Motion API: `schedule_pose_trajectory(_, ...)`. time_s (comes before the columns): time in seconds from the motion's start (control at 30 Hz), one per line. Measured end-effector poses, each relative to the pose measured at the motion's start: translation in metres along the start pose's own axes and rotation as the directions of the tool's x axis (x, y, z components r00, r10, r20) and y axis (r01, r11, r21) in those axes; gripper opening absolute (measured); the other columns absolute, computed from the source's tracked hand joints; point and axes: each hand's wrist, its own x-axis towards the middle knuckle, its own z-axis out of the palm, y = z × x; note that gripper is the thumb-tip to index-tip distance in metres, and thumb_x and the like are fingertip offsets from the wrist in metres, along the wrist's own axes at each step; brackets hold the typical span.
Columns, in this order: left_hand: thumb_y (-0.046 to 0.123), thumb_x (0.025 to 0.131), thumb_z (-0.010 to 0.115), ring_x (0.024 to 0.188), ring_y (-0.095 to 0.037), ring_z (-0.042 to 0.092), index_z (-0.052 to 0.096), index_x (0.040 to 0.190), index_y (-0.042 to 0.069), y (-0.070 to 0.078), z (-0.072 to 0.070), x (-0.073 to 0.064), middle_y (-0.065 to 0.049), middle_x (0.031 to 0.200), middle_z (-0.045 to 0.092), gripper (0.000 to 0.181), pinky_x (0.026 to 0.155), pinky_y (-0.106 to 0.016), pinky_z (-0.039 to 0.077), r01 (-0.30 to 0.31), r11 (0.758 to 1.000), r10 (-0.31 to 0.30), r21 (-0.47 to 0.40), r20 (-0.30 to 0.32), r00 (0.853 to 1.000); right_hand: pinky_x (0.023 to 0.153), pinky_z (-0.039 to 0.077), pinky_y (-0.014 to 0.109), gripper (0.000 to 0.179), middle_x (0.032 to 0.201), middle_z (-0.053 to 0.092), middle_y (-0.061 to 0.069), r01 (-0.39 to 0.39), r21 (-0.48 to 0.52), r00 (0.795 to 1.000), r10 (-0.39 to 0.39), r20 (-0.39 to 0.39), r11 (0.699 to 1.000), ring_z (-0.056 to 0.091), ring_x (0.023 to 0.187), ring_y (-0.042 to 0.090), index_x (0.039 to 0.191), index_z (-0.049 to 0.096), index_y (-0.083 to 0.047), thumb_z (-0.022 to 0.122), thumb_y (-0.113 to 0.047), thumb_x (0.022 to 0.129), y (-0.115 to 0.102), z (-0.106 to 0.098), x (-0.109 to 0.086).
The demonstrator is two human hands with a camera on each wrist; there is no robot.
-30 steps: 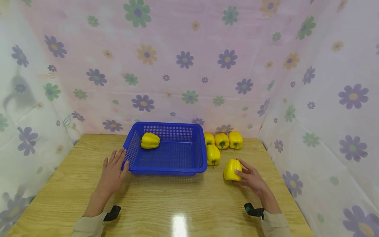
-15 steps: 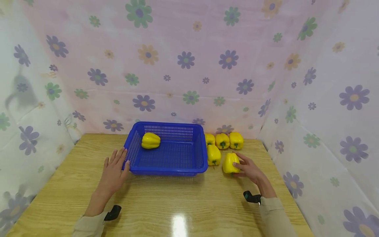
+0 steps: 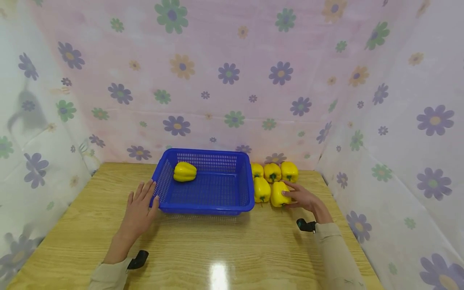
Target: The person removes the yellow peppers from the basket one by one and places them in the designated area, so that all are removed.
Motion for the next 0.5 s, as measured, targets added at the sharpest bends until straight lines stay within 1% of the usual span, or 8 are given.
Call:
schedule_pose_trajectory(0.13, 0.028, 0.109, 0.042, 0.154, -0.045, 0.015, 0.030, 0.159, -0.002, 0.001, -0.002, 0.001, -0.022, 0.165, 0.027, 0.059, 0.119, -0.070, 0.008, 0.000, 1.000, 0.000, 0.002, 0.003, 1.000, 0.105, 0.049, 0.056, 0.077, 0.162, 0.005, 0.038, -0.023, 0.029, 1.000, 0.022, 0.017, 0.999, 0.037, 0.141, 0.054, 0.163, -0.005, -0.003, 0.047, -0.022, 0.110, -0.003, -0.004, 0.004)
schedule_pose_trajectory(0.27, 0.027, 0.109, 0.043, 0.154, -0.045, 0.016, 0.030, 0.159, -0.001, 0.001, -0.002, 0.001, -0.021, 0.165, 0.028, 0.059, 0.120, -0.070, 0.008, 0.006, 1.000, -0.006, -0.001, 0.004, 1.000, 0.106, 0.048, 0.055, 0.077, 0.163, 0.001, 0.038, -0.048, 0.056, 0.998, 0.046, 0.031, 0.997, 0.030, 0.143, 0.058, 0.162, -0.009, -0.004, 0.045, -0.021, 0.110, -0.005, -0.007, 0.007)
schedule_pose_trajectory(0.37, 0.026, 0.109, 0.044, 0.154, -0.046, 0.016, 0.031, 0.158, -0.002, 0.001, -0.001, 0.001, -0.021, 0.165, 0.028, 0.058, 0.120, -0.070, 0.009, 0.008, 1.000, -0.008, -0.003, 0.000, 1.000, 0.106, 0.049, 0.053, 0.078, 0.163, -0.001, 0.037, -0.066, 0.049, 0.997, 0.064, 0.042, 0.997, 0.025, 0.144, 0.060, 0.163, -0.010, -0.006, 0.046, -0.023, 0.110, -0.007, -0.008, 0.009)
schedule_pose_trajectory(0.5, 0.026, 0.109, 0.044, 0.154, -0.046, 0.017, 0.031, 0.158, -0.002, 0.001, 0.000, 0.000, -0.021, 0.165, 0.029, 0.058, 0.120, -0.070, 0.009, 0.007, 1.000, -0.007, 0.000, -0.002, 1.000, 0.107, 0.048, 0.053, 0.078, 0.163, 0.000, 0.037, -0.081, 0.041, 0.996, 0.079, 0.050, 0.996, 0.026, 0.144, 0.059, 0.163, -0.008, -0.008, 0.046, -0.024, 0.110, -0.008, -0.009, 0.014)
